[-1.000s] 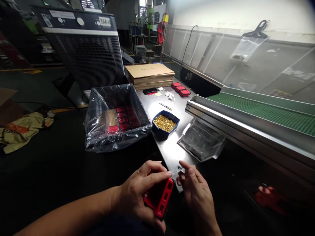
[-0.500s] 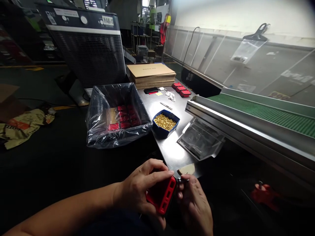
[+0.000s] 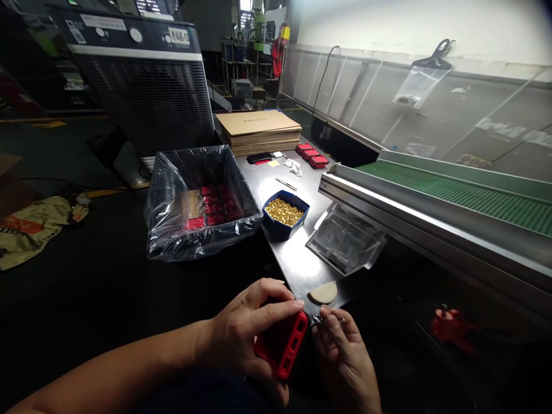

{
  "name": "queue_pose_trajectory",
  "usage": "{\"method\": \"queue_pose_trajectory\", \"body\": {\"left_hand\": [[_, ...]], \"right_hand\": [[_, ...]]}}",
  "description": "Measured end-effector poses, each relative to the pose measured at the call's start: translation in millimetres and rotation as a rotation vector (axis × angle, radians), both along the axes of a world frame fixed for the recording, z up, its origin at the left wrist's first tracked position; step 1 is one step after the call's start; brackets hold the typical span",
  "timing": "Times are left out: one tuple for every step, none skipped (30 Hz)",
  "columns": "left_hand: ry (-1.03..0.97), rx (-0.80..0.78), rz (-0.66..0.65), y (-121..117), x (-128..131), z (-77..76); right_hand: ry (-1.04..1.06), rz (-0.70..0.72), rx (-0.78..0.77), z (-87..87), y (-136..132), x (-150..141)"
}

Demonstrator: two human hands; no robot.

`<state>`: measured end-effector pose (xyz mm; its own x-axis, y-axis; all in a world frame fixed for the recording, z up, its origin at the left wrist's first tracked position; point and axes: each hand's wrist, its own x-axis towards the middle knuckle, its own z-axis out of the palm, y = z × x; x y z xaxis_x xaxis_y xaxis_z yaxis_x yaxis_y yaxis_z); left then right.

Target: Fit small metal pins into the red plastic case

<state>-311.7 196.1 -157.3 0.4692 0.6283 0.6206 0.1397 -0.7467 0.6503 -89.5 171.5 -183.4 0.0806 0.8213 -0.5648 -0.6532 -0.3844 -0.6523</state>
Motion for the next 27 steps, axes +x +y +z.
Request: {"method": "queue_pose_trajectory", "body": {"left_hand": [[-0.004, 0.005, -0.007, 0.0, 0.2, 0.3], [-0.005, 0.007, -0.010, 0.1, 0.4, 0.5], [-0.003, 0.008, -0.012, 0.2, 0.4, 0.7], [0.001, 0.008, -0.012, 0.2, 0.3, 0.9], [0.007, 0.007, -0.013, 0.3, 0.2, 1.1], [0.010, 0.006, -0.013, 0.5, -0.1, 1.3], [0.009, 0.009, -0.014, 0.6, -0.3, 1.4], [0.007, 0.009, -0.015, 0.8, -0.5, 1.5], [0.004, 0.007, -0.017, 1.0, -0.7, 1.6], [-0.002, 0.002, -0.017, 1.2, -0.7, 1.8], [-0.010, -0.002, -0.017, 1.4, -0.7, 2.1], [-0.015, -0.003, -0.019, 1.5, -0.5, 2.5], [-0.019, -0.003, -0.022, 1.5, -0.3, 3.0], [-0.023, -0.001, -0.022, 1.4, -0.2, 3.7], [-0.026, 0.001, -0.025, 1.1, -0.1, 4.4], [-0.027, 0.000, -0.026, 0.8, -0.1, 5.1], [-0.028, -0.004, -0.026, 0.6, -0.2, 5.6], [-0.025, -0.010, -0.025, 0.3, -0.5, 6.1], [-0.018, -0.012, -0.026, 0.2, -0.9, 6.6], [-0.011, -0.011, -0.028, 0.1, -1.4, 7.0], [-0.007, -0.009, -0.031, 0.1, -1.8, 7.6], [-0.005, -0.004, -0.035, 0.2, -2.2, 8.4], [-0.006, 0.002, -0.042, 0.2, -2.6, 9.4], [-0.010, 0.012, -0.048, 0.2, -2.7, 10.8], [-0.012, 0.022, -0.049, 0.0, -2.8, 12.5], [-0.005, 0.029, -0.048, -0.2, -2.8, 14.3], [0.006, 0.040, -0.046, -0.4, -2.7, 16.2]], "right_hand": [[0.027, -0.025, -0.020, -1.1, -1.6, 1.3], [0.045, -0.030, -0.027, -2.6, -3.4, 2.8], [0.051, -0.024, -0.019, -4.1, -5.3, 4.5], [0.044, -0.013, 0.002, -5.4, -7.0, 6.1], [0.027, 0.002, 0.030, -6.0, -8.5, 7.4], [0.000, 0.015, 0.054, -5.8, -9.5, 8.2], [-0.033, 0.026, 0.075, -4.6, -10.2, 8.5], [-0.064, 0.034, 0.091, -2.6, -10.5, 8.1], [-0.088, 0.045, 0.098, 0.2, -10.4, 7.1], [-0.110, 0.066, 0.100, 3.3, -10.1, 5.6], [-0.136, 0.085, 0.109, 6.4, -9.6, 3.8], [-0.164, 0.104, 0.119, 9.0, -9.1, 1.8], [-0.188, 0.124, 0.134, 11.0, -8.5, -0.1], [-0.207, 0.136, 0.153, 12.3, -8.0, -1.6], [-0.213, 0.147, 0.181, 12.9, -7.6, -2.6], [-0.206, 0.151, 0.218, 13.1, -7.3, -3.0], [-0.194, 0.158, 0.254, 13.5, -7.1, -2.6], [-0.193, 0.163, 0.289, 14.4, -7.0, -1.5], [-0.211, 0.160, 0.318, 16.3, -7.0, 0.1], [-0.243, 0.150, 0.338, 19.6, -7.1, 1.9], [-0.285, 0.137, 0.346, 24.3, -7.5, 3.6], [-0.329, 0.117, 0.349, 30.4, -8.2, 4.9], [-0.367, 0.102, 0.351, 37.5, -9.3, 5.4], [-0.400, 0.086, 0.359, 45.4, -10.9, 4.8], [-0.435, 0.066, 0.368, 53.4, -13.0, 3.1], [-0.478, 0.034, 0.374, 61.2, -15.7, 0.4], [-0.529, -0.006, 0.370, 68.3, -18.8, -3.2]]}}
